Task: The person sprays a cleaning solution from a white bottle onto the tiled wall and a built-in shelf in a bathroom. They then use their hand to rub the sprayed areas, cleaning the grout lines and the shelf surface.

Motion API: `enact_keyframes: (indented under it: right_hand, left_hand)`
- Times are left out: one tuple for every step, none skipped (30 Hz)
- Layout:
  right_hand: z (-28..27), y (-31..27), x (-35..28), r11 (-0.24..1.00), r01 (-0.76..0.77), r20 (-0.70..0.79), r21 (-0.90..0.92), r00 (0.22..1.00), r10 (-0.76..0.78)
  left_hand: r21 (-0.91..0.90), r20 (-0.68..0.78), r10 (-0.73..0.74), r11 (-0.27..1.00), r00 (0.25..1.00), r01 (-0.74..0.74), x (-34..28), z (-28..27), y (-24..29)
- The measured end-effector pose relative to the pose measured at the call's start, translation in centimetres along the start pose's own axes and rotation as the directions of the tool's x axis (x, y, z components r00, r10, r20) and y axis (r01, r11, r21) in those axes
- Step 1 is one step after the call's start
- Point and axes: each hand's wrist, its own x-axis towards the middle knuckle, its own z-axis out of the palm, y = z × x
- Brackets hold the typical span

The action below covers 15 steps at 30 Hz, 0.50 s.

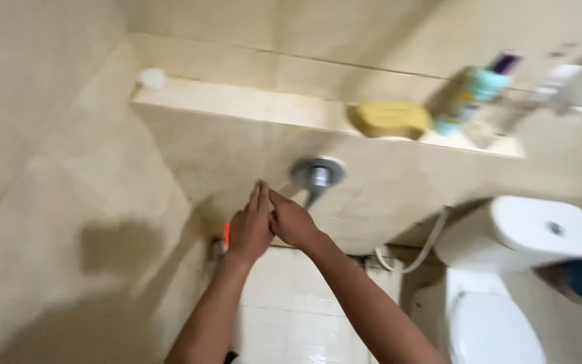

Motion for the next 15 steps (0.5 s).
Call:
enact_keyframes:
  right_hand:
    - [-2.5,0.4,-1.5,1.0,-0.005,-0.021,-0.012,1.0,0.004]
    - [-5.0,0.7,-3.0,0.999,0.028,-0.069,-0.034,0.997,-0.03]
    - [-7.2,0.6,-4.6,0.997,0.057,-0.113,-0.051,0.992,-0.062]
    - [-9.2,1.5,-5.6,0.997,0.049,-0.13,-0.058,0.99,-0.056]
    - [-11.0,2.5,-6.6,0.987,0.007,-0.118,-0.161,0.993,-0.026]
    - [-12.6,3.5,-7.7,0.965,-0.036,-0.109,-0.262,0.994,0.007]
    - [-14.4,5.2,-8.7,0.961,-0.038,-0.137,-0.273,0.991,0.0]
    - [-16.2,6.8,-9.6,0.941,0.038,-0.158,-0.335,0.983,-0.096]
    - [-17.7,8.3,-10.6,0.913,0.111,-0.164,-0.392,0.968,-0.188]
    - [-20.0,8.3,-12.1,0.91,0.107,-0.182,-0.4,0.964,-0.193]
    - [-21.7,8.4,-14.0,0.925,0.092,-0.207,-0.37,0.962,-0.178]
    - [-23.2,8.6,-15.7,0.938,0.078,-0.232,-0.339,0.959,-0.163]
    - [-24.2,9.9,-17.1,0.938,0.07,-0.248,-0.338,0.955,-0.161]
    - [-25.2,11.3,-18.4,0.908,0.078,-0.255,-0.411,0.947,-0.197]
    - [-26.3,12.7,-19.5,0.869,0.083,-0.255,-0.487,0.939,-0.232]
  left_hand:
    - [-0.009,-0.008,0.022,1.0,1.0,-0.022,0.5,-0.7,3.0]
    - [-0.002,-0.027,0.054,0.999,0.998,-0.054,0.9,-1.6,5.9]
    - [0.008,-0.04,0.084,0.996,0.996,-0.083,1.0,-2.7,8.5]
    - [0.003,-0.043,0.102,0.995,0.994,-0.102,1.5,-3.5,11.4]
    - [0.02,-0.058,0.163,0.987,0.985,-0.162,1.8,-4.2,14.0]
    - [0.038,-0.072,0.222,0.975,0.972,-0.22,2.1,-4.9,16.6]
    - [0.039,-0.09,0.247,0.969,0.965,-0.244,2.6,-4.1,18.6]
    - [0.007,-0.11,0.322,0.946,0.94,-0.323,3.3,-3.4,20.7]
    - [-0.022,-0.122,0.389,0.919,0.913,-0.394,3.5,-2.8,22.5]
    - [-0.016,-0.132,0.406,0.911,0.904,-0.412,3.7,-3.8,25.4]
    - [-0.004,-0.062,0.393,0.919,0.917,-0.394,3.4,-4.6,28.0]
    - [0.011,0.008,0.377,0.926,0.926,-0.377,3.0,-5.3,30.5]
    - [0.015,0.009,0.393,0.92,0.92,-0.393,2.9,-4.7,32.1]
    - [0.036,0.018,0.436,0.899,0.9,-0.436,2.9,-4.0,33.6]
    - [0.052,0.023,0.476,0.878,0.879,-0.477,3.0,-3.3,35.1]
